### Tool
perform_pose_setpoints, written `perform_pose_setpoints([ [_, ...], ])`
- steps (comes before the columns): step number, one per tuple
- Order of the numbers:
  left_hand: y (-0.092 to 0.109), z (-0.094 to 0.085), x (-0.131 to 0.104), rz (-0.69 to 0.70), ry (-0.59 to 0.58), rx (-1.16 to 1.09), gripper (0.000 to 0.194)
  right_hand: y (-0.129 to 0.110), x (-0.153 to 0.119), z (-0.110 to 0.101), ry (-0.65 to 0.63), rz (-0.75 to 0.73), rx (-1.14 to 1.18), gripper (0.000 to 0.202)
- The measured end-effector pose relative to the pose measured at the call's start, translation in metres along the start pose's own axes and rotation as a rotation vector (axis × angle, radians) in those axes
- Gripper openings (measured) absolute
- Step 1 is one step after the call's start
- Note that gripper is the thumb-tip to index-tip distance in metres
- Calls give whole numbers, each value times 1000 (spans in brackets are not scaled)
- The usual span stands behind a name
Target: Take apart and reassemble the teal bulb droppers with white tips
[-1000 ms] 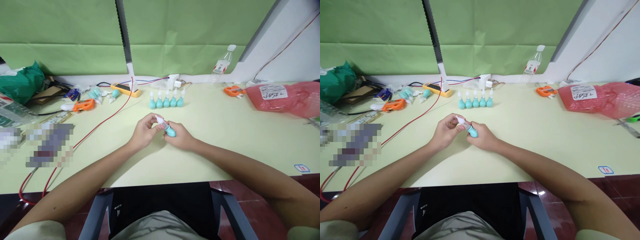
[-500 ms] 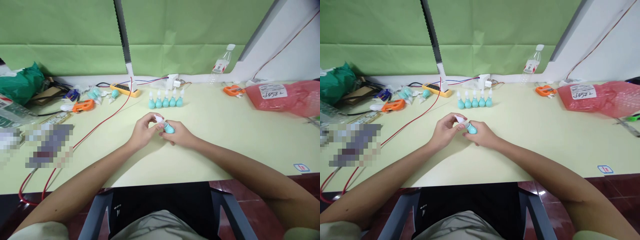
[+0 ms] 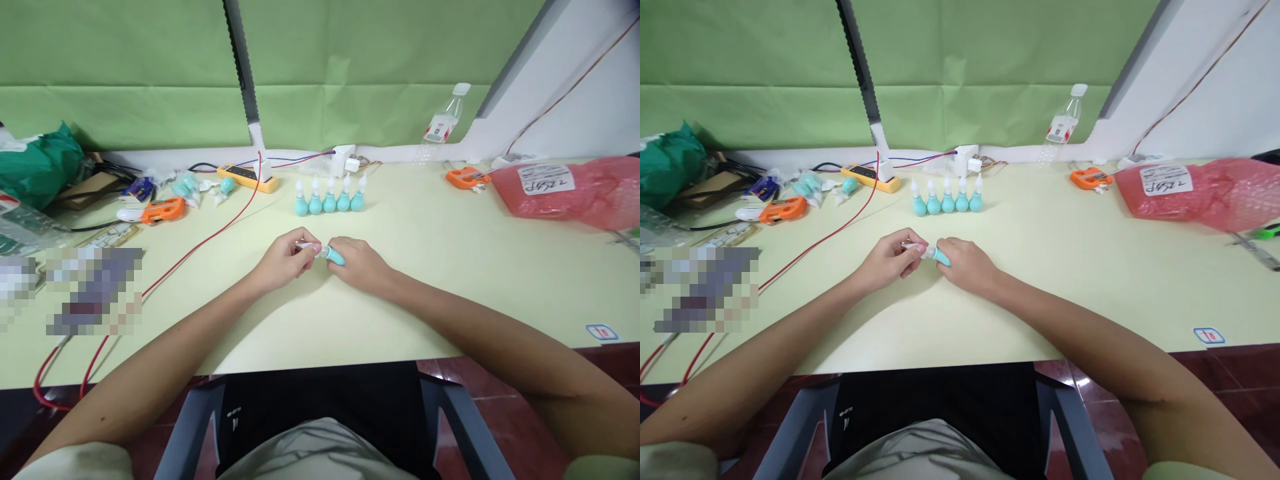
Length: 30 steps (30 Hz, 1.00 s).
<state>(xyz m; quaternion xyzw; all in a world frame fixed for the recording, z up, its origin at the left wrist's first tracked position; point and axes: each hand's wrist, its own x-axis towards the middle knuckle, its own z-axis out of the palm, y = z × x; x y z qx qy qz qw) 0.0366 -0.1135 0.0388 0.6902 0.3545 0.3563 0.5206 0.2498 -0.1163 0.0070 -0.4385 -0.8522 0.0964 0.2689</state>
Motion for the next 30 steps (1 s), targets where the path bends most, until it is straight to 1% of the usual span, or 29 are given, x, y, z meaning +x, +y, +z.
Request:
perform_pose_setpoints([
  [3,-4,1,0,57,-10,48,31,-1,1,-1,-26,4,-11,13],
  [7,-7,-1,-1,142,-25,164,31,-4,1,-5,-59,23,104,18],
  [10,-6,-3,-2,180,-37,244,30,-5,1,-7,-79,41,167,19],
  [13,-4,-5,-3,194,-78,319,26,-5,0,-10,-120,44,199,16],
  [16,-2,-7,-4,218,-130,389,24,-6,1,-15,-191,49,231,17],
  [19,-1,-8,-5,258,-167,452,22,-7,1,-19,-257,107,323,19],
  [23,0,-7,-6,332,-169,532,16,-8,2,-22,-292,179,471,18],
  [27,2,-6,-7,369,-177,550,17,-8,3,-26,-392,225,628,21],
  [30,3,-5,-7,324,-176,470,16,-6,4,-29,-558,300,826,21],
])
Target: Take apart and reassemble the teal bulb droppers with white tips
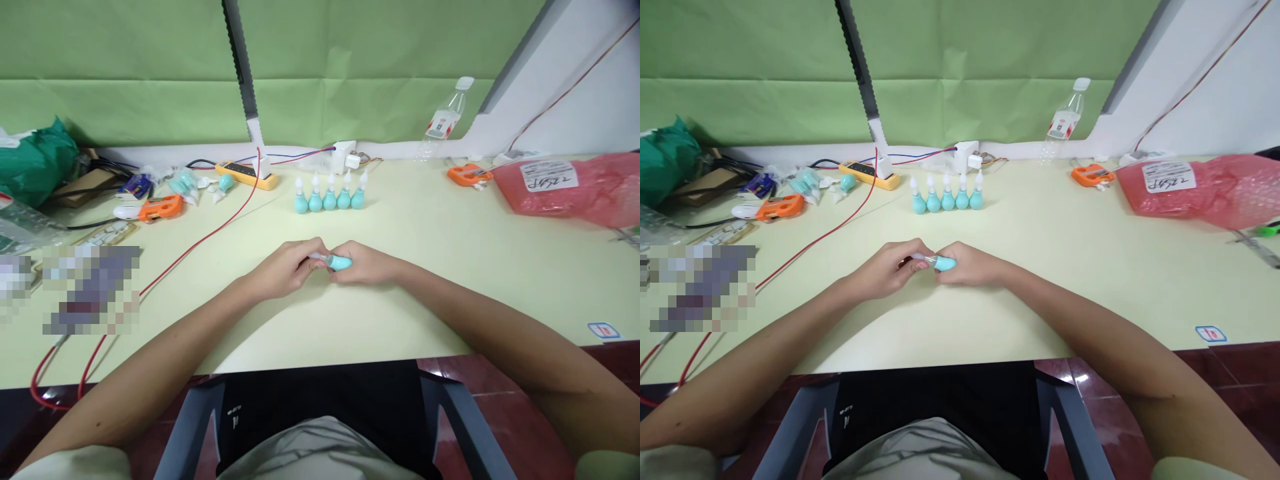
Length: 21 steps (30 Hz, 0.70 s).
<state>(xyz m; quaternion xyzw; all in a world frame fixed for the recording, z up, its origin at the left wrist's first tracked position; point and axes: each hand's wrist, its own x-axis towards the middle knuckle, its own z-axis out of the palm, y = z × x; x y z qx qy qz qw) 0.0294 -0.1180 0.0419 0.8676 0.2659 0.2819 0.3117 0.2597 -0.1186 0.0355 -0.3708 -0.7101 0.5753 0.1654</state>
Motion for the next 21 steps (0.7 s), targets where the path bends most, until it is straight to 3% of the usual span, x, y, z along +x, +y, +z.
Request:
perform_pose_setpoints([
  [4,1,3,3,-122,78,-308,26,6,2,-4,-279,107,399,12],
  [8,2,3,6,-174,82,-627,38,15,7,-1,-441,83,636,22],
  [10,2,3,7,-188,92,-678,40,15,8,1,-409,59,655,28],
  [15,-5,2,8,-233,225,-613,41,9,7,2,-104,-52,384,31],
  [21,-13,2,8,-233,262,-554,41,12,8,0,-83,-80,290,40],
])
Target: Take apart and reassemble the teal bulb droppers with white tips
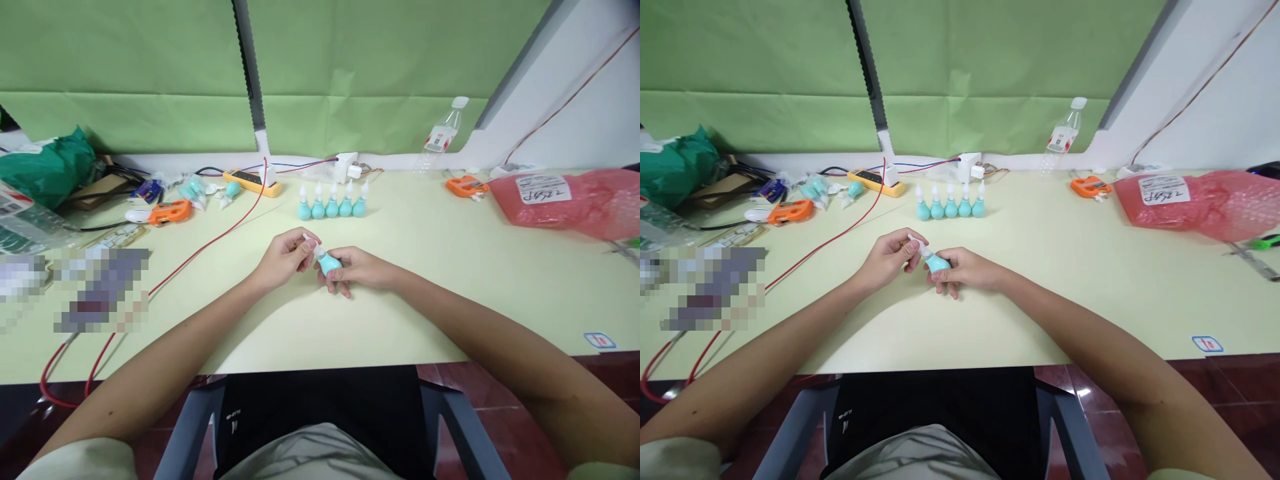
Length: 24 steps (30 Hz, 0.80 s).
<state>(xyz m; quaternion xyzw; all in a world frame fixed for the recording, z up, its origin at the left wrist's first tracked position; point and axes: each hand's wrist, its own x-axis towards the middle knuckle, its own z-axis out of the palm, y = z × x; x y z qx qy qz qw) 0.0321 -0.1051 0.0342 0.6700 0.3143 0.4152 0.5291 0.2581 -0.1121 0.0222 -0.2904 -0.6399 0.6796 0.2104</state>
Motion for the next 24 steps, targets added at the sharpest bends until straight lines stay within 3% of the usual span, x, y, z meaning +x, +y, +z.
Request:
perform_pose_setpoints([
  [3,-1,0,0,19,22,24,40,4,4,3,56,-20,-8,41],
  [10,-11,7,2,-10,32,39,42,7,10,11,344,-99,-85,41],
  [16,-18,10,3,-46,78,109,32,9,13,14,366,-103,-126,43],
  [21,-20,-15,16,41,237,181,29,13,16,10,523,-169,-179,55],
  [24,-27,-43,31,77,365,326,26,16,15,-2,643,-174,-289,38],
])
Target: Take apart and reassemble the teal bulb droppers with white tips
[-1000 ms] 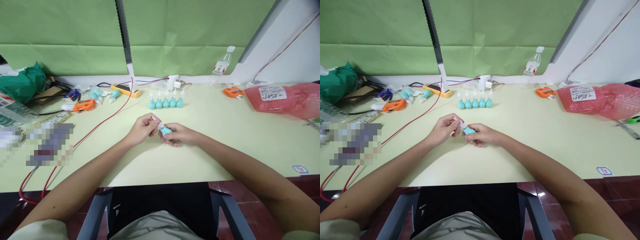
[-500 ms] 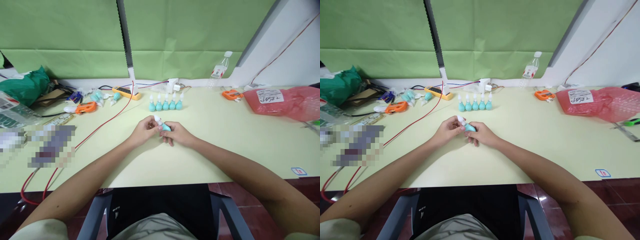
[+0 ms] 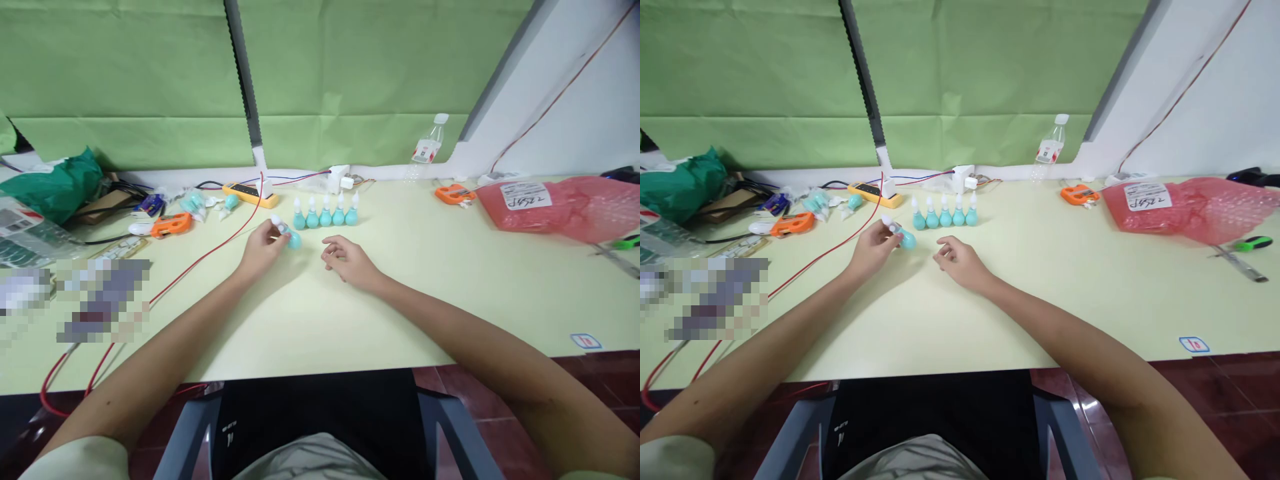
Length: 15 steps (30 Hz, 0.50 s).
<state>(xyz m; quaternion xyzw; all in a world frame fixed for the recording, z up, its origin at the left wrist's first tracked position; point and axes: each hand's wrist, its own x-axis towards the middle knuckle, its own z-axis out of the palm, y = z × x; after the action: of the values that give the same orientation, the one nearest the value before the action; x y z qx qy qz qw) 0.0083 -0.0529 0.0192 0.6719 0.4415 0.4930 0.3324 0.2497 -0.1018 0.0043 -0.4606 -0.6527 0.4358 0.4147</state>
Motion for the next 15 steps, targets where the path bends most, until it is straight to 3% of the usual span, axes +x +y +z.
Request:
perform_pose_setpoints([
  [4,-25,-13,32,-20,9,245,22,11,7,-15,2,-67,-146,13],
  [10,-44,-4,65,17,51,334,16,13,9,-23,-17,-196,-380,18],
  [15,-52,2,76,45,76,285,17,9,9,-23,-46,-227,-433,20],
])
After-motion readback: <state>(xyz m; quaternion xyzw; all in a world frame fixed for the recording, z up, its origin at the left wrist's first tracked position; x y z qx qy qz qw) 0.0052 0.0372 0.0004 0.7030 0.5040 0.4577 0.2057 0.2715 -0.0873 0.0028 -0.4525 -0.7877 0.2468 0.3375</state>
